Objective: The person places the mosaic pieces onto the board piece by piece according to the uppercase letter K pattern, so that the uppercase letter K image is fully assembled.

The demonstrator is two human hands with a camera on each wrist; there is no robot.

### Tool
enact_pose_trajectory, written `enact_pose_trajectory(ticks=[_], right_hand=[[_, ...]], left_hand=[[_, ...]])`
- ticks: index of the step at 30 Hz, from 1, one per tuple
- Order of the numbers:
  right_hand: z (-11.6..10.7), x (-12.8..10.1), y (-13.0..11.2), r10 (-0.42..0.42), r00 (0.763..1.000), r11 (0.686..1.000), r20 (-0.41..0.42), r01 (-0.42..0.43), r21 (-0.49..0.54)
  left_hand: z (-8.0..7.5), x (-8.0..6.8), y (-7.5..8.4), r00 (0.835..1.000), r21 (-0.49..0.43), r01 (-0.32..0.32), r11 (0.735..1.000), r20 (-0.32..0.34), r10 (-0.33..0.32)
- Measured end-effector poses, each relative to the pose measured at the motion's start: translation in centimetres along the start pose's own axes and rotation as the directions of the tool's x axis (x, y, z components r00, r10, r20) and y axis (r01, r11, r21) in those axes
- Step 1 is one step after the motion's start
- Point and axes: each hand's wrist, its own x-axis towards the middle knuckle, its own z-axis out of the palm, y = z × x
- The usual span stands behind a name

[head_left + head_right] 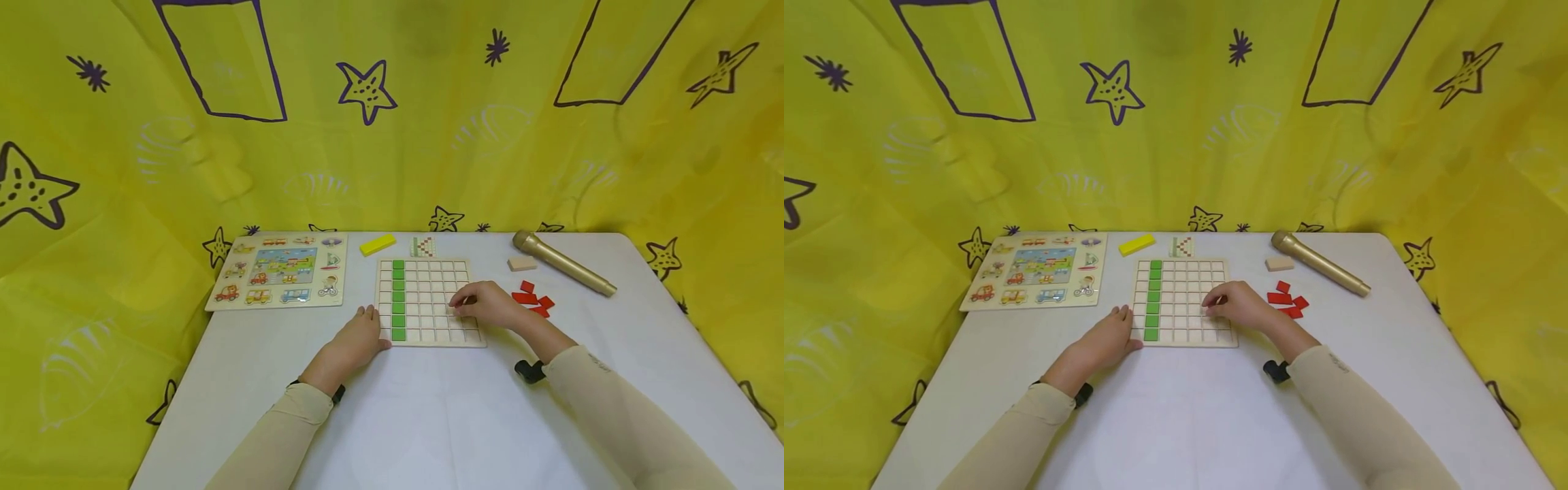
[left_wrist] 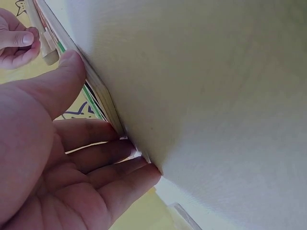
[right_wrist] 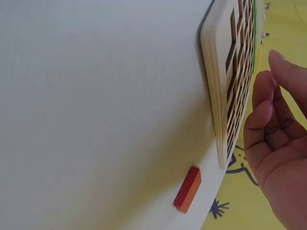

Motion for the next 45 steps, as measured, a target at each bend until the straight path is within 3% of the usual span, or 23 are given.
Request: enact_pose_trajectory(ticks=[14,24,28,33,38,45], right_hand=[[-2.2,-1.9,1.4,0.036,0.997,0.999,-0.068,-0.034,0.04],[-2.8,-2.9,3.4,0.044,0.994,0.998,-0.1,-0.049,-0.043],[-3.0,-3.3,3.9,0.053,0.993,0.998,-0.101,-0.057,-0.031],[-3.2,-3.7,4.5,0.067,0.993,0.997,-0.097,-0.069,-0.023],[-3.3,-3.9,5.0,0.077,0.992,0.991,-0.1,-0.088,-0.102],[-3.2,-4.0,5.0,0.092,0.992,0.987,-0.082,-0.102,-0.123]], left_hand=[[-0.2,-0.2,0.0,1.0,-0.002,-0.001,1.0,0.008,0.001],[-0.3,-0.2,0.0,1.0,0.012,-0.008,1.0,0.005,0.008],[-0.3,-0.4,0.0,1.0,0.017,-0.016,1.0,0.004,0.016],[-0.1,-0.2,-0.1,1.0,0.011,-0.019,1.0,0.005,0.019],[0.1,-0.1,-0.2,1.0,0.008,-0.021,1.0,-0.006,0.021],[-0.1,-0.2,-0.2,1.0,-0.001,-0.029,1.0,-0.01,0.029]])
